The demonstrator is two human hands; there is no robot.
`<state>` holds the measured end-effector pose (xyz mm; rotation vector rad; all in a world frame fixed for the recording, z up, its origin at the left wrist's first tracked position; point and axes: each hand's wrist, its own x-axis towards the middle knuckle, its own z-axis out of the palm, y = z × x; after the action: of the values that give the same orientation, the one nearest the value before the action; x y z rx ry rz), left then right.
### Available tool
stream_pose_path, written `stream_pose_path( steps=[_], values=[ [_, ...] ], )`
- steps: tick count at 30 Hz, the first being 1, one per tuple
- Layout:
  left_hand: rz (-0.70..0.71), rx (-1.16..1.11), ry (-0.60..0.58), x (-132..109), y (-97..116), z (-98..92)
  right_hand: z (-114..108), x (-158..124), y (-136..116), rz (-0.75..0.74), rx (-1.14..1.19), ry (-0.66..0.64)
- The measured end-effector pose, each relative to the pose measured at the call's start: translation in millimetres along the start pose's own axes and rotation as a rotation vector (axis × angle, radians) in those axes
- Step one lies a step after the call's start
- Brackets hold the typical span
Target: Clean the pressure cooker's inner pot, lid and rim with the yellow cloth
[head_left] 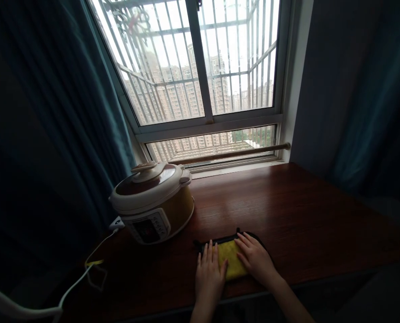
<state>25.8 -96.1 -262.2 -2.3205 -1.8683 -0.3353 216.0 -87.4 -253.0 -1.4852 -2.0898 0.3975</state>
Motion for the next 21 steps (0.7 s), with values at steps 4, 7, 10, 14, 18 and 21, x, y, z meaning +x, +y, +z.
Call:
stream_pose_path(
  steps=[4, 7, 10, 14, 18, 21],
  values=[
    [0.019, -0.078, 0.005, -3, 3, -3.2, -5, -13, 5, 0.03, -0.064, -0.044],
    [0.026, -0.118, 0.02, -4, 3, -2.0, -9, -15, 9, 0.031, -0.052, -0.052],
    [0.03, -0.134, 0.031, -4, 2, -0.6, -10, -15, 10, 0.039, -0.026, -0.054],
    [0.03, -0.145, 0.038, -4, 1, -1.1, -11, -14, 7, 0.058, 0.002, -0.062],
    [0.025, -0.145, 0.024, -3, 1, -1.7, -14, -13, 5, 0.08, 0.012, -0.073],
    [0.02, -0.139, 0.011, -2, 2, -2.0, -17, -13, 2, 0.097, 0.031, -0.068]
  ],
)
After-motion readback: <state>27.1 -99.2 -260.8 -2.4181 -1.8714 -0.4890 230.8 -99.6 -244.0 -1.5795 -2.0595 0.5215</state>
